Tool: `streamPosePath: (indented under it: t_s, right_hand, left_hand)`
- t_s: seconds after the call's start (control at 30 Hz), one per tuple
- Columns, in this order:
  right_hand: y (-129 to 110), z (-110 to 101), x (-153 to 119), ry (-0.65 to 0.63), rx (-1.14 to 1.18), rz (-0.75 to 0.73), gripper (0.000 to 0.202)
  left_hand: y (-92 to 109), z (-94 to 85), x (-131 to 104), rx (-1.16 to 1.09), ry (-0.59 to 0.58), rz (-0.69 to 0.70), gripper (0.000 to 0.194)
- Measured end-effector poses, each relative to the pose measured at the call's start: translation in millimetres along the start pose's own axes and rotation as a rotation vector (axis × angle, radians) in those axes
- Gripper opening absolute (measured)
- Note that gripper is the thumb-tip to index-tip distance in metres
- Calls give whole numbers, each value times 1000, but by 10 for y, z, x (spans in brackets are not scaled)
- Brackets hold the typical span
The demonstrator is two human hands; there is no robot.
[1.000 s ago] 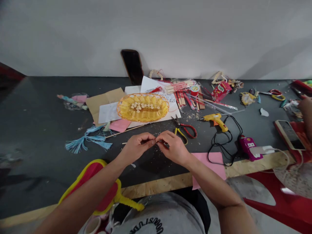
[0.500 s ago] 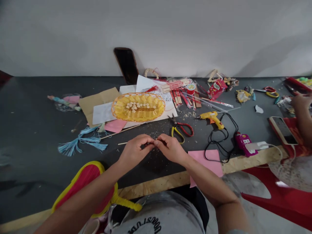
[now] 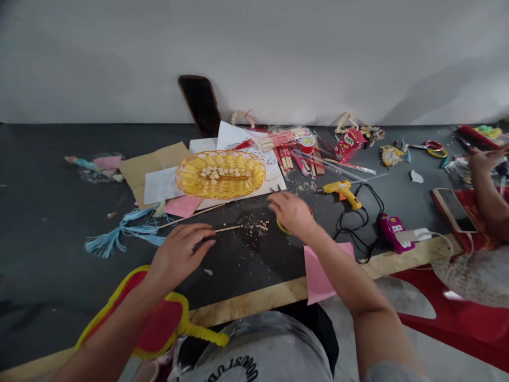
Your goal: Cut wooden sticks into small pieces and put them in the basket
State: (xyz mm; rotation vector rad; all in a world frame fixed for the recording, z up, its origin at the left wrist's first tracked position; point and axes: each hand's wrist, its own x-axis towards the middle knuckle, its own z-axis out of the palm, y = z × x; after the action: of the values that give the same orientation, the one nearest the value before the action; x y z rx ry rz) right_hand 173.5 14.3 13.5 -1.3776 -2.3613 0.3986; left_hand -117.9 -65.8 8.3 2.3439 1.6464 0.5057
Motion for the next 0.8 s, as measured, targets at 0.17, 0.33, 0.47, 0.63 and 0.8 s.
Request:
streamPosePath:
  t_s: [0.17, 0.33, 0.47, 0.63, 0.8]
  right_hand:
    - [544, -185, 264, 9, -163, 310, 22]
    - [742, -73, 420, -44, -225, 346, 19]
    - [716, -18, 469, -62, -272, 340, 16]
    - [666, -71, 449, -53, -311, 342, 17]
    - [602, -147, 304, 5, -316, 341, 21]
  left_hand:
    - [-82, 9, -123, 14, 36, -3, 25]
    - [-109, 16, -312, -7, 41, -23, 26]
    - [-158, -30, -442, -7, 40, -39, 25]
    - [-92, -55, -383, -29, 33, -40, 23]
    - [140, 3, -115, -14, -102, 79, 19]
